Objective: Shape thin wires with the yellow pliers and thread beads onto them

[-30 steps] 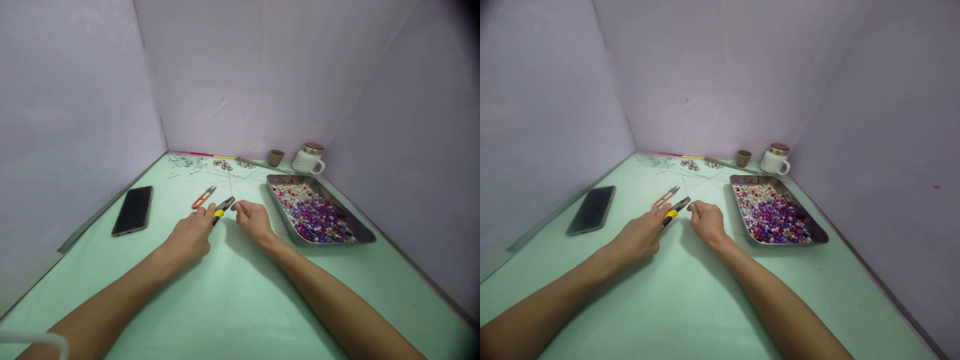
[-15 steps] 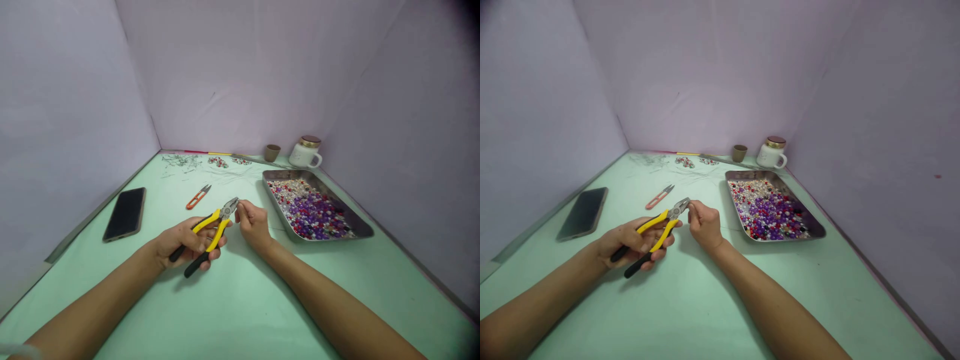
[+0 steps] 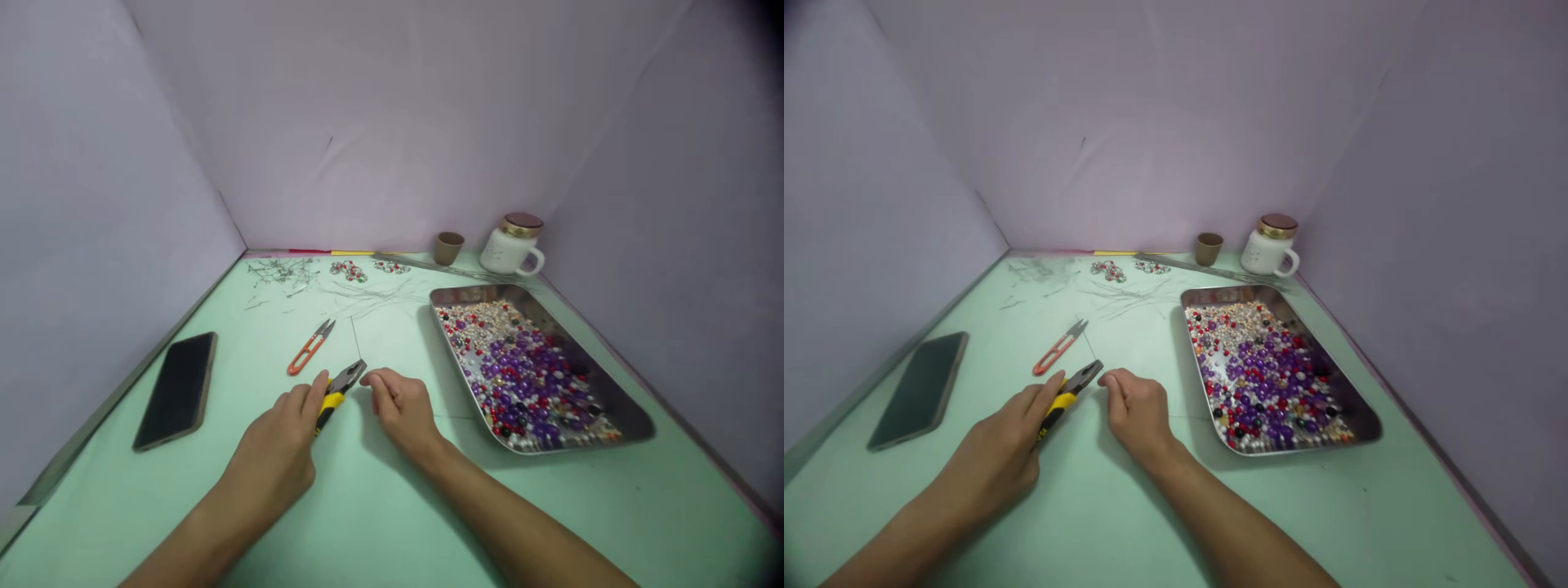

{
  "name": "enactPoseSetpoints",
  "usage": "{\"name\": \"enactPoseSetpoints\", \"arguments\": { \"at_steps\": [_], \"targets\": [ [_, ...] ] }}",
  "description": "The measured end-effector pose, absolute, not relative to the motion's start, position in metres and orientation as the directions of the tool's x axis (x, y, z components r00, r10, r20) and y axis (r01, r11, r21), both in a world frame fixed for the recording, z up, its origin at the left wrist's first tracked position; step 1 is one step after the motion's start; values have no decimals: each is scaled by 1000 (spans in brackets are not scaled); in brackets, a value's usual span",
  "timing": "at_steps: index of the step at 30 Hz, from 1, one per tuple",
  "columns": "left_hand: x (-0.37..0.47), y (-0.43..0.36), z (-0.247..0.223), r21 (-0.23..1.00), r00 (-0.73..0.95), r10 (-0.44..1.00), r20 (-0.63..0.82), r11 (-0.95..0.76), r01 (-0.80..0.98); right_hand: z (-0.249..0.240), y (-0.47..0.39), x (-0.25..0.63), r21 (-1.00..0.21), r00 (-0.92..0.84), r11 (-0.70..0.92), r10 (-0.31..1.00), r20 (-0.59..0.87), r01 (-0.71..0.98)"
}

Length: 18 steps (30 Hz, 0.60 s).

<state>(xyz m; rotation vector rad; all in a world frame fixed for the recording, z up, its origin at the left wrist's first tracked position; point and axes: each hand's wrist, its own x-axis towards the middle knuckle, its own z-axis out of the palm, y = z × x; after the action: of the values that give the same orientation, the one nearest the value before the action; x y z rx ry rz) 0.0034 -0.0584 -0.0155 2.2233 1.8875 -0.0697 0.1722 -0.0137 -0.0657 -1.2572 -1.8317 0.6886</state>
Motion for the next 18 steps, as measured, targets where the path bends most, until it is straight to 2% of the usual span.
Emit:
{"name": "enactPoseSetpoints", "arguments": {
  "at_steps": [2, 4, 6, 7, 9, 11, 12, 13, 15, 17, 18],
  "targets": [
    [-1, -57, -12, 334, 201, 958, -204, -125, 934, -66, -13, 172, -799, -201, 361, 933, 300, 481],
    [-6, -55, -9, 604, 269, 933, -238, -75, 794, -65, -14, 173, -805, -199, 372, 928, 315, 463],
    [-10, -53, -8, 838, 394, 861, -322, 65, 542, -64, -15, 173, -807, -193, 387, 922, 335, 446],
    [-11, -52, -10, 906, 471, 807, -358, 177, 384, -63, -15, 173, -807, -193, 395, 919, 345, 440],
    [-10, -51, -15, 905, 612, 701, -367, 422, 59, -61, -16, 173, -798, -199, 417, 909, 366, 435],
    [-8, -50, -21, 789, 690, 647, -325, 588, -180, -59, -17, 173, -782, -200, 438, 899, 390, 443],
    [-7, -50, -24, 738, 707, 635, -311, 630, -242, -59, -17, 173, -773, -197, 446, 895, 401, 452],
    [-6, -50, -26, 716, 714, 629, -306, 647, -263, -59, -16, 172, -764, -194, 451, 892, 409, 462],
    [-8, -48, -25, 786, 700, 637, -323, 593, -176, -60, -15, 172, -755, -194, 448, 893, 406, 479],
    [-11, -47, -22, 910, 618, 698, -361, 409, 69, -61, -15, 173, -756, -206, 438, 898, 388, 487],
    [-13, -47, -19, 932, 556, 749, -361, 279, 230, -62, -14, 173, -759, -213, 432, 902, 376, 487]
  ]
}}
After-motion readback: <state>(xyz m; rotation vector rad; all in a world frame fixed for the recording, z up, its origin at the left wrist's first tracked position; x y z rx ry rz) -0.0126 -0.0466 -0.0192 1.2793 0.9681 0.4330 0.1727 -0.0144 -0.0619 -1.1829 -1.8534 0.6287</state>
